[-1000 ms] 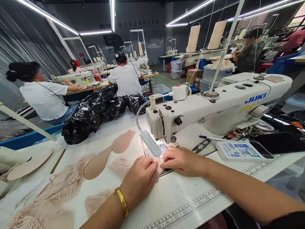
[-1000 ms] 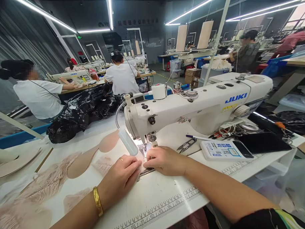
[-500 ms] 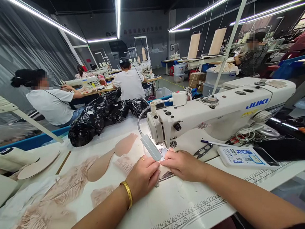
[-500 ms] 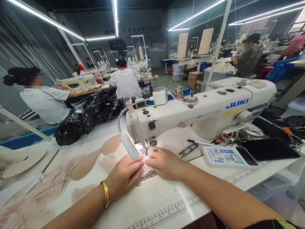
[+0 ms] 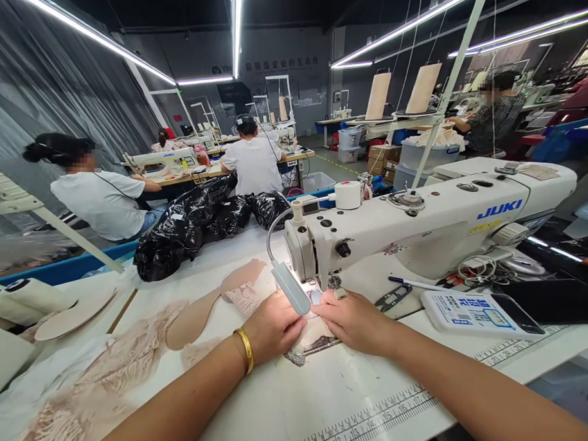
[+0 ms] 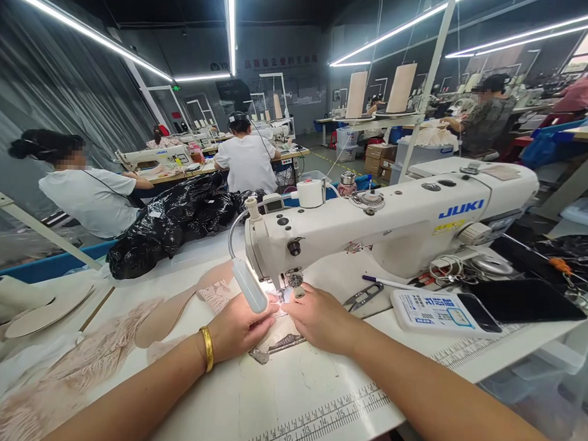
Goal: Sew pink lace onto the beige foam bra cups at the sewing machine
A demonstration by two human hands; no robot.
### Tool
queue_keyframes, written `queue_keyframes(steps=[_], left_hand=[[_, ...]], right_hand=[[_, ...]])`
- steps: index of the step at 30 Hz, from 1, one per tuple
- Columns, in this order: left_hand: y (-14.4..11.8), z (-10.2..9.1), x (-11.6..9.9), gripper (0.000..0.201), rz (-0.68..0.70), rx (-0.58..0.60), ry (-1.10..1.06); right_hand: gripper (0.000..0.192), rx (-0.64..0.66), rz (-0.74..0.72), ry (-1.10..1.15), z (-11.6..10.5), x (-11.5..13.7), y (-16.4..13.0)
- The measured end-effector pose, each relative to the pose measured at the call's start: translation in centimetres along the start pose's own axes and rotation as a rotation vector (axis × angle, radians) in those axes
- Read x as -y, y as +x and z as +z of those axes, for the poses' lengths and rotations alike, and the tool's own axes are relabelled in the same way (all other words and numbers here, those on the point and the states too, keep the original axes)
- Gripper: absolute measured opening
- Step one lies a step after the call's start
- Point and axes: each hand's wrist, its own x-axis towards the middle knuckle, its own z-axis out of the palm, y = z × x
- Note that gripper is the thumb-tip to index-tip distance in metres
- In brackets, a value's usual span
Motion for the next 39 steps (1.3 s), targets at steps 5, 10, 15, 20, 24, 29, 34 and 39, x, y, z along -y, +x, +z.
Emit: queue_keyframes(steps=[5, 10, 15, 20, 24, 29, 34, 39], left_hand=[[0.2, -0.3, 0.3, 0.027, -0.023, 0.101, 0.042], [0.7, -0.7, -0.1, 0.018, -0.085, 0.124, 0.1], [1.0, -0.4, -0.3, 0.013, -0.153, 0.129, 0.13], [-0.4, -1.3, -0.5, 0.02, -0.264, 0.046, 0.087], [-3.4, -3.2, -5.3, 0.029, -0.288, -0.025, -0.066], [-7.6, -2.2, -13.5, 0.044, -0.964, 0.03, -1.377], [-7.3, -1.4, -15.5, 0.042, -1.391, -0.538, -1.826], [-4.9, -2.9, -14.0, 0.022, -1.475, -0.931, -1.659]], right_hand=[[0.021, 0.028, 0.016, -0.018, 0.0, 0.0, -0.1], [0.022, 0.029, 0.016, 0.003, 0.1, -0.1, -0.2], [0.024, -0.003, -0.005, 0.036, 0.4, -0.5, -0.4], [0.023, -0.045, 0.119, 0.35, 0.0, 1.4, -0.4], [0.035, 0.032, 0.5, 1.037, -0.2, 4.8, 0.2], [0.053, -0.119, 0.621, 1.42, 0.3, 9.3, 0.6], [0.05, -0.184, 0.571, 1.424, 0.5, 13.2, -2.2], [0.041, -0.274, 0.618, 1.239, 1.0, 14.6, -5.8]])
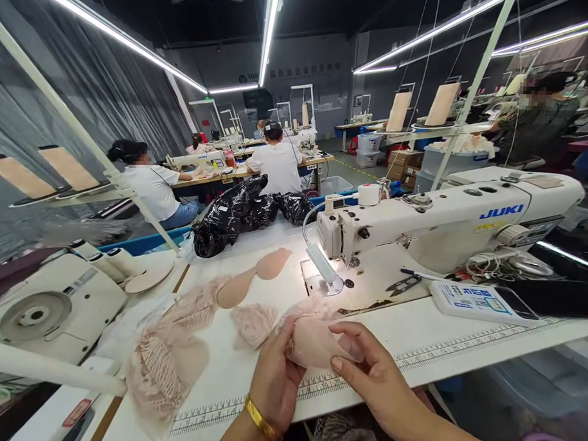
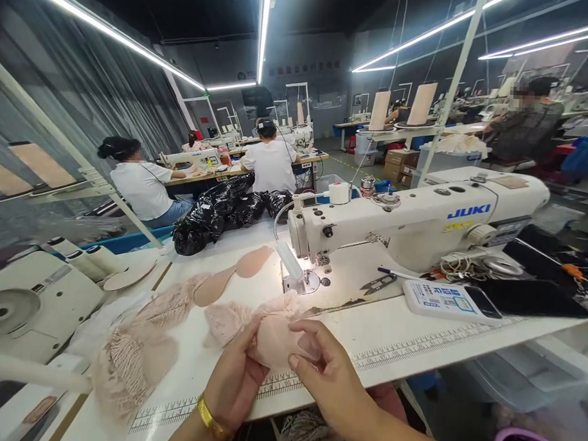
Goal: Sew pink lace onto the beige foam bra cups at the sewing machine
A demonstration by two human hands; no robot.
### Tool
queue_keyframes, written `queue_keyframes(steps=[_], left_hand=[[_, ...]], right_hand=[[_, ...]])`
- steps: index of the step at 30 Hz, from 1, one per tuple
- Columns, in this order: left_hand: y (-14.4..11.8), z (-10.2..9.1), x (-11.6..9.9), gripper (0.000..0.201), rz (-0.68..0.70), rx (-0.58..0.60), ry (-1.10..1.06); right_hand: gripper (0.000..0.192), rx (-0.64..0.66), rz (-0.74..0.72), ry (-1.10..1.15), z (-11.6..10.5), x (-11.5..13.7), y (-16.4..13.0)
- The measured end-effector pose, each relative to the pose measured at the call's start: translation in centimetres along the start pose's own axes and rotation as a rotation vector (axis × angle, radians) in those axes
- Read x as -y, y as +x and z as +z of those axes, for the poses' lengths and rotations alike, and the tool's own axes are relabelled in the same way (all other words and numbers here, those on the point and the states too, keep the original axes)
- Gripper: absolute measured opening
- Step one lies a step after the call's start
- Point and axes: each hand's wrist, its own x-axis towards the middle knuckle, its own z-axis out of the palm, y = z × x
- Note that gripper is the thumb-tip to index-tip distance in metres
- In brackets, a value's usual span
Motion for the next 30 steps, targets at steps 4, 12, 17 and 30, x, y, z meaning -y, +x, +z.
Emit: queue_keyframes(steps=[4, 12, 17, 30], left_hand=[[0.1, 0.5, -0.3, 0.039, -0.063, 0.095, -0.076], [0.3, 0.7, 0.4, 0.014, 0.009, 0.059, -0.043], [0.2, 1.1, 0.5, 0.029, -0.013, 0.148, -0.162], [0.5, 1.7, 1.2, 0.041, 0.099, 0.297, -0.007]], right_hand=[[0.046, -0.144, 0.027, -0.018, -0.7, -0.9, -1.2], [0.047, -0.229, -0.023, -0.059, -1.4, -1.3, -1.9], [0.041, -0.218, -0.078, -0.075, -2.3, -1.8, -1.9], [0.076, -0.087, 0.099, 0.29, -3.0, 0.3, 0.9]])
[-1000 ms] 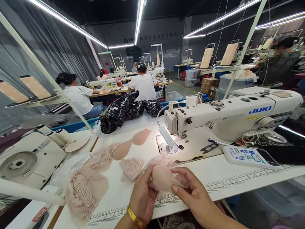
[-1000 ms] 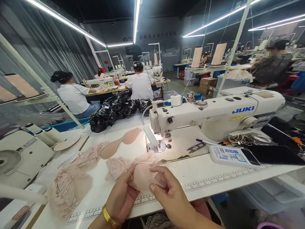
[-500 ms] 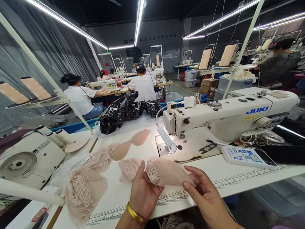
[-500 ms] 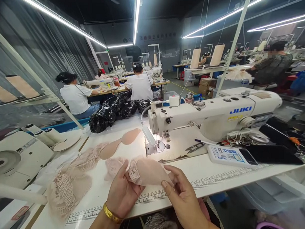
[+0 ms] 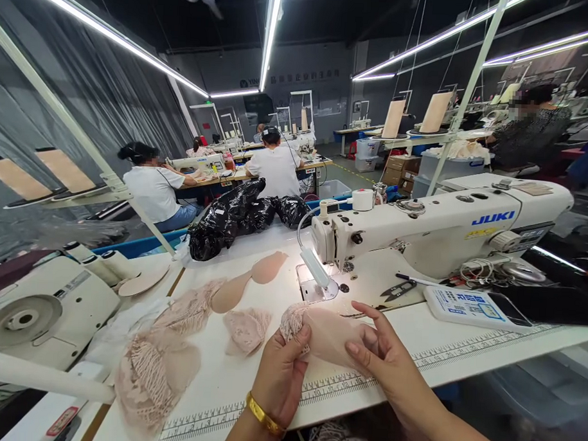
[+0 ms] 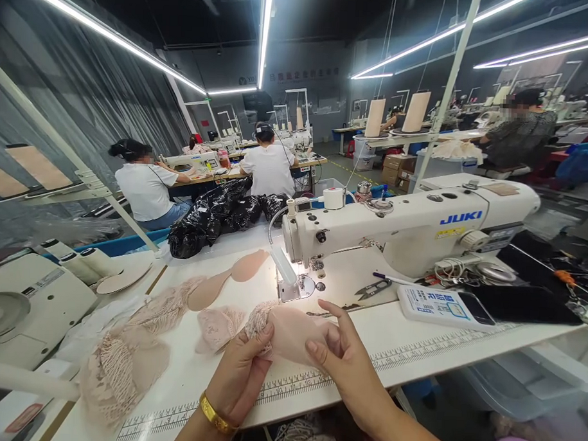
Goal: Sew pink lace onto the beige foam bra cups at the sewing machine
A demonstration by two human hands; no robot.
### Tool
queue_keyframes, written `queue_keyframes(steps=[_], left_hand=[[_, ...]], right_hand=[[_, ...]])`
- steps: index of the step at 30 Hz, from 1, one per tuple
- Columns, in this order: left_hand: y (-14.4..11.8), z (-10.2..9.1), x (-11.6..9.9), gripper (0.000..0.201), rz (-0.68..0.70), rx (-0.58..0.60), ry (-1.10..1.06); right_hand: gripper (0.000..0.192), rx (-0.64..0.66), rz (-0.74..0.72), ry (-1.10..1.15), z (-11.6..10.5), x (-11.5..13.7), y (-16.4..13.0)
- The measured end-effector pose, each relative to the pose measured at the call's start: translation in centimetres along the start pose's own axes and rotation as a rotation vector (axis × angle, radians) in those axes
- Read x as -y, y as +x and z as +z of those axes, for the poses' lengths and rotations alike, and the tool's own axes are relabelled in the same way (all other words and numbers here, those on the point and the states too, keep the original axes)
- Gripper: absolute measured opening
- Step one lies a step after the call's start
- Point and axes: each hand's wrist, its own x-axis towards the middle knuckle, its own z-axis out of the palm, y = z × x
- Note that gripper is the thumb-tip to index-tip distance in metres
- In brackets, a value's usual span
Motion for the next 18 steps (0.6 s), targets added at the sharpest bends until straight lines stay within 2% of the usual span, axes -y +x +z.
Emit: queue_keyframes(steps=[4, 9, 12, 14, 16, 18], left_hand=[[0.2, 0.0, -0.1, 0.038, -0.008, -0.002, -0.035], [0.4, 0.4, 0.2, 0.019, -0.064, -0.082, -0.135], [0.7, 0.7, 0.5, 0.021, -0.108, -0.101, -0.111], [1.1, 0.7, 0.5, 0.027, -0.116, -0.087, -0.057], [1.2, 0.5, -0.1, 0.032, -0.095, -0.063, 0.021], [1.1, 0.2, -1.3, 0.034, -0.02, 0.07, 0.219]], right_hand=[[0.075, 0.009, -0.001, 0.011, -0.2, -0.4, 0.0], [0.073, 0.016, -0.026, -0.014, -0.3, -1.1, 0.1], [0.071, 0.025, -0.052, -0.042, -0.4, -1.5, 0.1], [0.074, 0.062, -0.05, -0.065, -0.6, -1.4, -0.1], [0.084, 0.157, -0.012, -0.128, -1.2, -1.0, -0.4], [0.092, 0.271, 0.026, -0.252, -2.1, -0.1, -0.4]])
